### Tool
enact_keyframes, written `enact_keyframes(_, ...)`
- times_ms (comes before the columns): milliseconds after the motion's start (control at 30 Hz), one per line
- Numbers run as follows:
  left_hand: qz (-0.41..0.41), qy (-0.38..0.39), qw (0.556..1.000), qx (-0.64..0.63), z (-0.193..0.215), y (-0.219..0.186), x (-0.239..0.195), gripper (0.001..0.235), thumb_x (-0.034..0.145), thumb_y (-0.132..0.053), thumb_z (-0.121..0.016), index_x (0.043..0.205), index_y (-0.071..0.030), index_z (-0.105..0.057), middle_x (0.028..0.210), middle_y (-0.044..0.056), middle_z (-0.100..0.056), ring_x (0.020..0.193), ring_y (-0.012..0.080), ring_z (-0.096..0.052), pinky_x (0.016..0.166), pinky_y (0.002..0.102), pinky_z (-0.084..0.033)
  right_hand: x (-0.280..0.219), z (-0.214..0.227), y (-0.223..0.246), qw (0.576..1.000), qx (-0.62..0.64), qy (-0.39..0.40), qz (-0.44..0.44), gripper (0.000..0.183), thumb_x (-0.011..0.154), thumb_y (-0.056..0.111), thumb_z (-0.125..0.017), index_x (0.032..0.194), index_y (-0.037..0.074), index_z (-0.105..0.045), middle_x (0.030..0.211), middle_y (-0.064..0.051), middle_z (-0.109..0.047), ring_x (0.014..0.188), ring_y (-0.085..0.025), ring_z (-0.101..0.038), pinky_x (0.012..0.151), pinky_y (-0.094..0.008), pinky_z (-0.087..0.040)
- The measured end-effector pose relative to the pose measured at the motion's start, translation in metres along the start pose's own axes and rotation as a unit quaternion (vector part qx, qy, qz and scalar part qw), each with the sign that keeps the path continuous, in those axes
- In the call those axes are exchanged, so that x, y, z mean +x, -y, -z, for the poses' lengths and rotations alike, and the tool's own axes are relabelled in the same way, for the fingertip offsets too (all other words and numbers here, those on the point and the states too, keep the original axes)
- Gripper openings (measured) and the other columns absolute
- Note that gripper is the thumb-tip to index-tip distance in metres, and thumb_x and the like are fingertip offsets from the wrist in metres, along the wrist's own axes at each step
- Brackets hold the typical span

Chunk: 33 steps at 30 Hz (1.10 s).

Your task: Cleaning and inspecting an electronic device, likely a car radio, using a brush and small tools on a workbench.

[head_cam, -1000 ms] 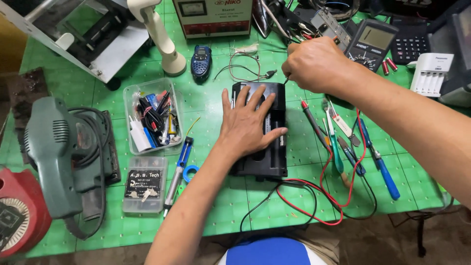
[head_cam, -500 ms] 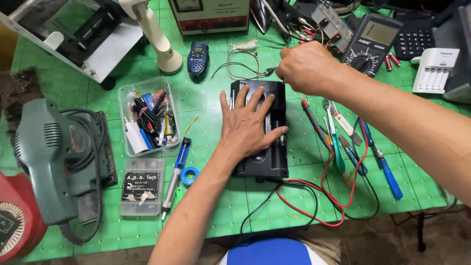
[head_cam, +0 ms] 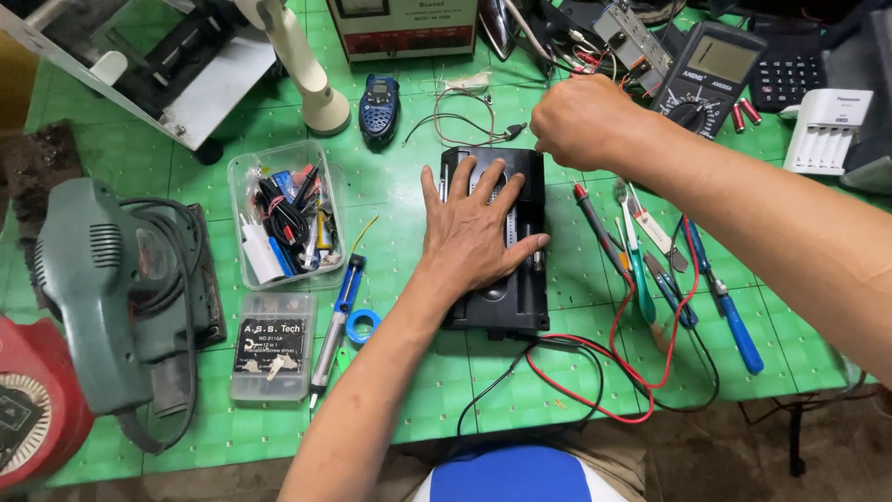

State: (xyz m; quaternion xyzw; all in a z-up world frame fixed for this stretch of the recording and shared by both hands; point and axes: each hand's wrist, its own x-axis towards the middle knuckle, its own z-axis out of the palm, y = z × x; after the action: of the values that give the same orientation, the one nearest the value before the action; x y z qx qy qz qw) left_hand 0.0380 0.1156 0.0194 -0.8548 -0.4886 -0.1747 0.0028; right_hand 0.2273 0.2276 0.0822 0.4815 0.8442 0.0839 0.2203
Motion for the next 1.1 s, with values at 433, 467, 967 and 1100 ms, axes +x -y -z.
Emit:
enact_keyframes(433, 0.003, 0.011, 1.000, -0.002, -0.002, 0.000, 0.000, 0.081, 0.085, -0.079, -0.050, 0.144, -0.024, -0.053, 0.153, 0.005, -0.048, 0.144, 0.0381, -0.036, 0.108, 0.078, -0.019, -0.010, 0.027, 0.001, 0.997, 0.034, 0.058, -0.037, 0.049, 0.108, 0.046, -0.055, 0.092, 0.005, -0.076, 0.090, -0.016, -0.076, 0.085, -0.038, -0.073, 0.068, -0.051, -0.060)
enact_keyframes(467, 0.000, -0.002, 1.000, -0.002, -0.003, 0.000, -0.001, 0.081, 0.084, -0.079, -0.050, 0.143, -0.024, -0.054, 0.152, 0.005, -0.049, 0.143, 0.0381, -0.038, 0.108, 0.078, -0.019, -0.014, 0.033, 0.003, 0.994, 0.067, 0.072, -0.040, 0.034, 0.103, 0.038, -0.059, 0.102, 0.007, -0.074, 0.098, -0.017, -0.076, 0.094, -0.038, -0.071, 0.071, -0.050, -0.058)
enact_keyframes(967, 0.003, -0.006, 1.000, 0.003, -0.005, 0.001, -0.001, 0.082, 0.085, -0.081, -0.046, 0.144, -0.025, -0.055, 0.153, 0.004, -0.049, 0.143, 0.0351, -0.038, 0.107, 0.077, -0.021, -0.002, 0.008, 0.002, 0.999, 0.029, 0.026, -0.020, 0.029, 0.100, 0.037, -0.064, 0.098, 0.010, -0.074, 0.091, -0.014, -0.075, 0.088, -0.038, -0.071, 0.067, -0.051, -0.057)
enact_keyframes(1100, 0.004, -0.013, 1.000, 0.011, -0.006, 0.001, -0.002, 0.082, 0.085, -0.082, -0.046, 0.144, -0.026, -0.055, 0.153, 0.004, -0.049, 0.143, 0.0352, -0.038, 0.107, 0.076, -0.021, -0.006, 0.018, 0.003, 0.998, 0.019, 0.036, -0.045, 0.051, 0.107, 0.047, -0.058, 0.082, 0.005, -0.075, 0.076, -0.010, -0.074, 0.077, -0.033, -0.073, 0.068, -0.048, -0.059)
